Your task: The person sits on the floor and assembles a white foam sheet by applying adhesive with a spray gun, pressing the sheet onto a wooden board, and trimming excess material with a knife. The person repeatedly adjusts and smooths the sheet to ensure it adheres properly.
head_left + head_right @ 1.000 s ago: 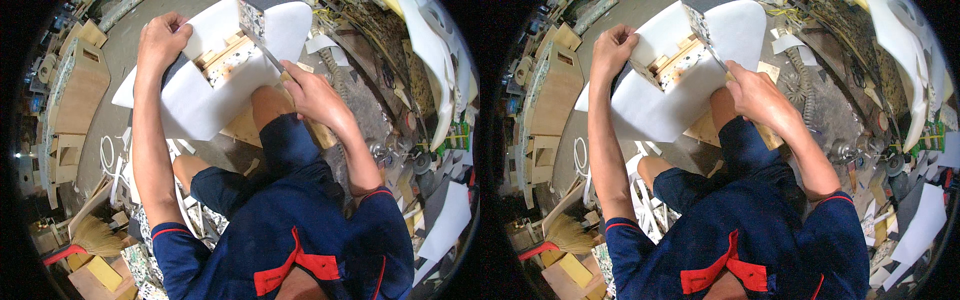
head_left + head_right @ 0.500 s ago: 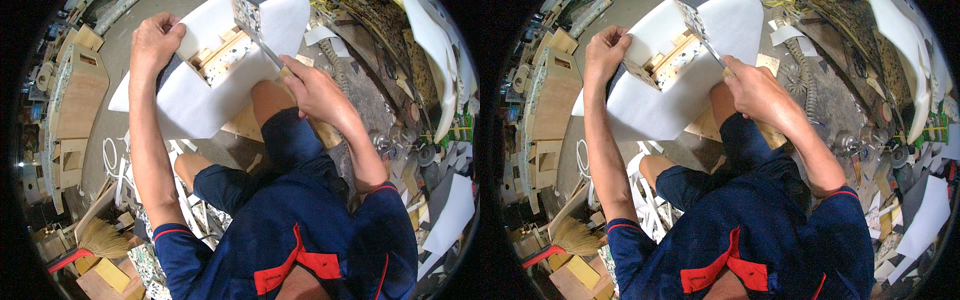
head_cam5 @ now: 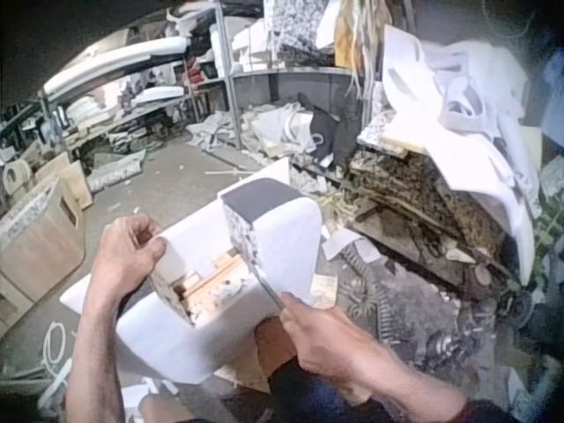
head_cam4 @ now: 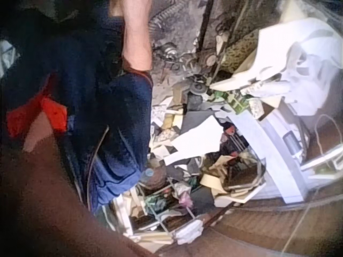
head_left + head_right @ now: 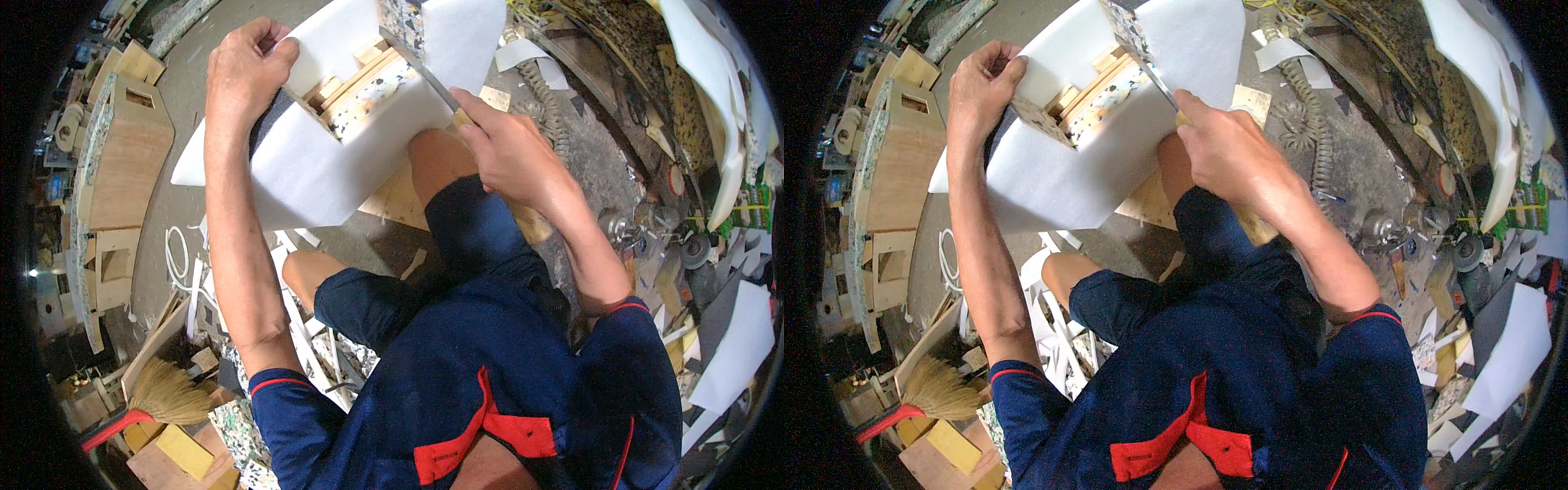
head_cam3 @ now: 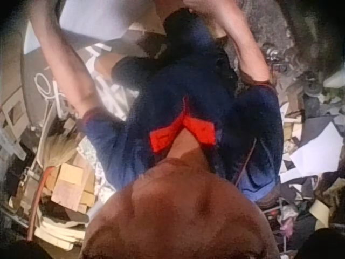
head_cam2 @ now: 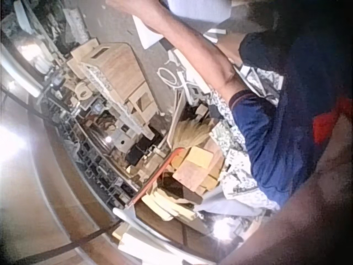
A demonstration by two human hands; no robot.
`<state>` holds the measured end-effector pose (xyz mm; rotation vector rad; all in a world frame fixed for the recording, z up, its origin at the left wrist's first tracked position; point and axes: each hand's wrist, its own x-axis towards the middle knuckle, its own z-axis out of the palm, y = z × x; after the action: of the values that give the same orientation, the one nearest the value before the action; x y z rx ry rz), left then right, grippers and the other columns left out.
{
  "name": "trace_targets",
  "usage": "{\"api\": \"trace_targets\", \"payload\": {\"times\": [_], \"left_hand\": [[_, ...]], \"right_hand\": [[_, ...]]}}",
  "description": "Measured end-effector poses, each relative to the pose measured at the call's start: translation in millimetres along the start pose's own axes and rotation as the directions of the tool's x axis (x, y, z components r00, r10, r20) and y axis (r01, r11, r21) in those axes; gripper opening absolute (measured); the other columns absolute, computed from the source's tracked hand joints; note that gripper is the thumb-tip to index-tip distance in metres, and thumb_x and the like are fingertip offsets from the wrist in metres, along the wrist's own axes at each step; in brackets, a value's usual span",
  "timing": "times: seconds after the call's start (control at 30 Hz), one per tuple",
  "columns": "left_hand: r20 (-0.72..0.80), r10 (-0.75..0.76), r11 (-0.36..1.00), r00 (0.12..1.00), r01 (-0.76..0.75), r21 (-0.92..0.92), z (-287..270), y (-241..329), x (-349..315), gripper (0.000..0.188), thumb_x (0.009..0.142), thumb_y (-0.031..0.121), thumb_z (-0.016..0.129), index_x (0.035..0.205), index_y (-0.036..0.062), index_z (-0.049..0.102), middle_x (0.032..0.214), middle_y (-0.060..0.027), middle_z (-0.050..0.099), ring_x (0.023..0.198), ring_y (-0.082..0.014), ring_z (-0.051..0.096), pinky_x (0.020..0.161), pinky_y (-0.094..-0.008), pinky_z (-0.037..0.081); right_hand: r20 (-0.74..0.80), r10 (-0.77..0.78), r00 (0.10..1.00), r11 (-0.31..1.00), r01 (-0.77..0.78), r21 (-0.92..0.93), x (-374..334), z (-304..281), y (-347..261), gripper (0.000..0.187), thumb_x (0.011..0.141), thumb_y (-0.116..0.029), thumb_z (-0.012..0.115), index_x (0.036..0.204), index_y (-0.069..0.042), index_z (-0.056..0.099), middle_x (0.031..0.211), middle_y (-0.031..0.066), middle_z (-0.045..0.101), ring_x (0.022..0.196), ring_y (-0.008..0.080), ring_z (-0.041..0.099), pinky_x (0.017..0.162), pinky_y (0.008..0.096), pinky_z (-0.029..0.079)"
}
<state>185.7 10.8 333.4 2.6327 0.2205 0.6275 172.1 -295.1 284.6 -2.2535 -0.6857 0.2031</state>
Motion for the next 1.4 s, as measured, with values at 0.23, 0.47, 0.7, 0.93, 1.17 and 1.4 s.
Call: {"api": "trace_targets", "payload": {"times": [0.23,0.47,0.7,0.93,1.17,1.4], "left_hand": [[0.014,-0.023,0.999,1.000,0.023,-0.028,-0.3,0.0,0.5,0.029,0.083,0.023,0.069,0.102,0.0027,0.078,0.087,-0.0158,0.077,0.083,-0.0233,0.075,0.080,-0.0377,0.058],[0.007,0.029,0.999,1.000,-0.029,-0.034,2.1,-5.4,1.2,0.028,0.083,0.023,0.070,0.100,0.0030,0.078,0.087,-0.0152,0.077,0.081,-0.0238,0.075,0.078,-0.0387,0.059],[0.000,0.012,1.000,1.000,-0.012,0.005,2.0,-3.9,1.9,0.028,0.083,0.023,0.069,0.099,0.0025,0.078,0.085,-0.0146,0.077,0.078,-0.0231,0.074,0.076,-0.0381,0.059],[0.020,-0.010,1.000,1.000,0.010,-0.019,-1.1,1.1,1.1,0.030,0.082,0.025,0.069,0.098,0.0013,0.078,0.082,-0.0134,0.076,0.080,-0.0211,0.073,0.078,-0.0362,0.057],[0.038,-0.013,0.999,0.999,0.015,-0.039,-1.9,0.7,1.8,0.036,0.082,0.028,0.070,0.101,-0.0005,0.078,0.084,-0.0129,0.077,0.082,-0.0188,0.073,0.080,-0.0343,0.056],[0.019,-0.056,0.995,0.998,0.058,-0.078,-3.9,-2.0,-0.3,0.039,0.080,0.029,0.072,0.105,-0.0005,0.078,0.089,-0.0120,0.078,0.083,-0.0168,0.072,0.081,-0.0312,0.055]], "right_hand": [[0.119,0.146,0.982,0.982,-0.159,0.106,-0.3,-7.8,-1.3,0.043,0.100,-0.010,0.051,0.140,0.005,0.052,0.078,0.0307,0.067,0.072,0.0428,0.071,0.067,0.0494,0.056],[0.109,0.161,0.981,0.977,-0.174,0.124,6.6,0.5,-4.6,0.045,0.103,-0.011,0.048,0.145,0.003,0.048,0.073,0.0261,0.068,0.054,0.0268,0.068,0.055,0.0419,0.055],[0.228,0.225,0.947,0.883,-0.297,0.364,-13.1,0.0,3.6,0.050,0.104,-0.018,0.049,0.150,0.001,0.045,0.070,0.0127,0.064,0.053,0.0193,0.067,0.052,0.0352,0.055],[0.271,0.173,0.947,0.766,-0.302,0.567,-3.3,12.8,6.5,0.054,0.106,-0.023,0.044,0.156,-0.001,0.037,0.074,0.0106,0.061,0.053,0.0179,0.065,0.050,0.0319,0.055],[0.367,0.198,0.909,0.529,-0.414,0.740,-23.4,20.8,15.1,0.055,0.109,-0.026,0.044,0.160,-0.007,0.031,0.081,0.0106,0.065,0.055,0.0163,0.065,0.048,0.0285,0.054],[0.357,0.136,0.924,0.456,-0.378,0.806,-3.4,39.6,21.7,0.055,0.110,-0.026,0.042,0.160,-0.007,0.029,0.082,0.0124,0.064,0.055,0.0171,0.064,0.050,0.0304,0.056]]}}
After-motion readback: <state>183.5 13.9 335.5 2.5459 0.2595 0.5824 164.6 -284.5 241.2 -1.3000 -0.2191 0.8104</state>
